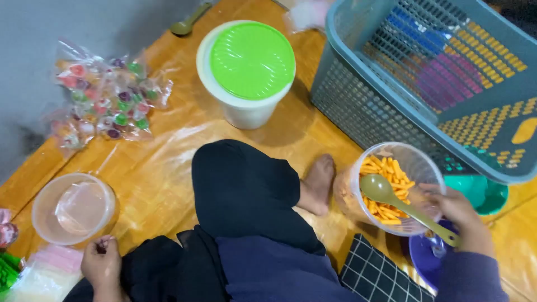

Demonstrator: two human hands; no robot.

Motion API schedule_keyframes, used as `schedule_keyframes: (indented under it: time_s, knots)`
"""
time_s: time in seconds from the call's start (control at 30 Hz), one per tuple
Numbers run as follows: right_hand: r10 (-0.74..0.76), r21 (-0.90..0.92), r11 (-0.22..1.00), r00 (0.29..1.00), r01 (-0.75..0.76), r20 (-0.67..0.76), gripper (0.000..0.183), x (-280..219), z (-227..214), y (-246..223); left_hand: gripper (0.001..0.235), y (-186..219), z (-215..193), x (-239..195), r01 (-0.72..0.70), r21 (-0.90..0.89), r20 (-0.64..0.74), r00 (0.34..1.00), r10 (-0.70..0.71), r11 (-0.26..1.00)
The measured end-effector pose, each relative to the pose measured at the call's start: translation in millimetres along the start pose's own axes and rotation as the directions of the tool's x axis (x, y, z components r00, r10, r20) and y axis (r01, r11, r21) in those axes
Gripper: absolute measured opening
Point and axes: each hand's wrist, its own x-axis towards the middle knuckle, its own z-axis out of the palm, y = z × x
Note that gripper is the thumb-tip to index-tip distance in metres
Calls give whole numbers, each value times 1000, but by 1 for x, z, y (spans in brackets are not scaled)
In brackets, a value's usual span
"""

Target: The person sits on the floor and scoops cashews from a white bucket into small plastic bags using a scoop. They then seal the bags and place them on the floor. The person repeats this process multiple times.

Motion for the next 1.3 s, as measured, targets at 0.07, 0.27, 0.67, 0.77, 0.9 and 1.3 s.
schedule_keyframes:
  time_s: [0.07,0.27,0.67,0.77,0.9,1.3]
  knots:
    - [-38,-10,999,998,38,43,39,-43,11,-69,17,-5,3,5,19,77,4,1000,-20,997]
    - [-184,-11,982,964,189,190,54,13,94,-134,20,-7,8,0,12,153,28,999,-16,988]
    - [-65,91,995,947,38,315,51,13,267,-213,19,10,2,-4,91,38,53,994,-93,995]
    - [-37,81,997,944,11,327,54,2,279,-241,19,13,6,5,109,73,75,991,-114,991]
    - [46,107,991,953,-81,299,58,14,303,-251,22,4,9,11,136,82,91,985,-144,987]
    - [-128,245,969,925,39,358,47,25,394,-350,20,23,14,18,242,86,146,957,-252,967]
